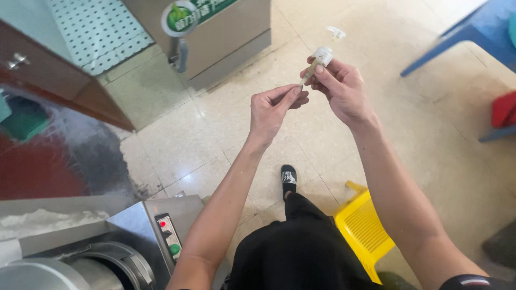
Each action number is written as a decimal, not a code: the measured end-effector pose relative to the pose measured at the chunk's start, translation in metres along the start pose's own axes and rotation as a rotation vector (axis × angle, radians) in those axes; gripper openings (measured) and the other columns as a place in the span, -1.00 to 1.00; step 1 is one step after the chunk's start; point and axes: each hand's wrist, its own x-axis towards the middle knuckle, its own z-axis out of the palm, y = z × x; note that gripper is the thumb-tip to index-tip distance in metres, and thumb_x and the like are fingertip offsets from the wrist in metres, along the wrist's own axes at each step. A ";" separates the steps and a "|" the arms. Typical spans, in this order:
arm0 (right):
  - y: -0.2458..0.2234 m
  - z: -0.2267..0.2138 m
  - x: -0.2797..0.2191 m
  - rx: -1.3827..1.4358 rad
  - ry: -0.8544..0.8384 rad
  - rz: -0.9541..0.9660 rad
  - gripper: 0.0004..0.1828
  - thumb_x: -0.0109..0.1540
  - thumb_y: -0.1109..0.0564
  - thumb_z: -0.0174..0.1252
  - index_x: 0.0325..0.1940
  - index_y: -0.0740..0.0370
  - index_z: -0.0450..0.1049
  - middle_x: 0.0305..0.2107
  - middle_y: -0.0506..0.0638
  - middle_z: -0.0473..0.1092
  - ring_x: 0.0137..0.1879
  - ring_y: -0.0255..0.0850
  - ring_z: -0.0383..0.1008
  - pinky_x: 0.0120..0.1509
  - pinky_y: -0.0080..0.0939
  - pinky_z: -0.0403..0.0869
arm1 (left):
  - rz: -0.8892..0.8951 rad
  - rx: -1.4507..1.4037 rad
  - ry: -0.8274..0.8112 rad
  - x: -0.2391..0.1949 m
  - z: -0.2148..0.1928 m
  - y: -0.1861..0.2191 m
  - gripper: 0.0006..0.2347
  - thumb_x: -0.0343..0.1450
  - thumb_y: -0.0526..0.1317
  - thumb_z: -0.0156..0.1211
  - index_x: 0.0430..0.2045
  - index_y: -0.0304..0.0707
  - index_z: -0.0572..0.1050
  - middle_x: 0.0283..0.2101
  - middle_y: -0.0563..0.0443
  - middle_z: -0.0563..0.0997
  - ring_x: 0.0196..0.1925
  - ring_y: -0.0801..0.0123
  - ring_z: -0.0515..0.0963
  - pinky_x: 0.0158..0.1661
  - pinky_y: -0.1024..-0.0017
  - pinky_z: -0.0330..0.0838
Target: The person retrieves a plastic bag containing a tube and pump from a storage area, then assembles the components on a countertop. They attach the tube to the pump mechanism and move to a sink to fill the pump with liquid from a bottle.
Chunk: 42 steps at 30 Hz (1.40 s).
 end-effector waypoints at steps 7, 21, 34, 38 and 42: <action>0.019 0.052 0.167 0.067 -0.319 0.045 -0.65 0.43 0.09 0.13 0.25 0.30 0.42 -0.06 0.00 0.52 -0.01 -0.33 0.52 0.16 -0.26 0.50 | 0.086 -0.035 0.283 0.078 -0.082 0.036 -0.76 0.46 -0.31 0.25 -0.07 -0.56 0.58 -0.16 -0.24 0.71 -0.13 0.22 0.74 0.00 0.33 0.67; 0.132 0.264 0.371 0.144 -0.715 0.288 -0.62 0.41 0.10 0.14 0.27 0.30 0.42 -0.05 0.05 0.53 0.03 -0.28 0.56 0.20 -0.19 0.52 | 0.245 -0.122 0.695 0.122 -0.311 0.084 -0.69 0.54 -0.18 0.13 -0.04 -0.57 0.58 -0.09 -0.27 0.70 -0.10 0.20 0.73 0.04 0.30 0.63; 0.227 0.535 0.592 0.018 -0.673 0.209 -0.57 0.41 0.09 0.10 0.38 0.12 0.35 -0.06 -0.01 0.54 0.00 -0.34 0.55 0.11 -0.30 0.46 | 0.075 0.006 1.015 0.174 -0.649 0.181 -0.60 0.51 -0.07 0.02 0.21 -0.24 0.45 0.19 -0.07 0.59 0.28 0.37 0.49 0.21 0.34 0.28; 0.266 0.589 0.689 -0.020 -0.561 0.178 -0.58 0.40 0.10 0.10 0.35 0.14 0.36 -0.04 0.00 0.57 -0.01 -0.34 0.56 0.03 -0.33 0.43 | 0.150 0.154 1.030 0.221 -0.730 0.208 -0.62 0.49 -0.17 0.16 0.20 -0.31 0.47 0.21 -0.12 0.58 0.26 0.34 0.51 0.23 0.39 0.31; 0.303 0.637 0.797 -0.085 -0.460 0.110 -0.60 0.37 0.11 0.11 0.31 0.17 0.39 -0.07 -0.01 0.59 -0.03 -0.32 0.58 0.01 -0.31 0.45 | 0.130 0.209 1.028 0.291 -0.810 0.243 -0.63 0.46 -0.23 0.21 0.19 -0.30 0.49 0.10 -0.17 0.65 0.17 0.33 0.58 0.16 0.40 0.40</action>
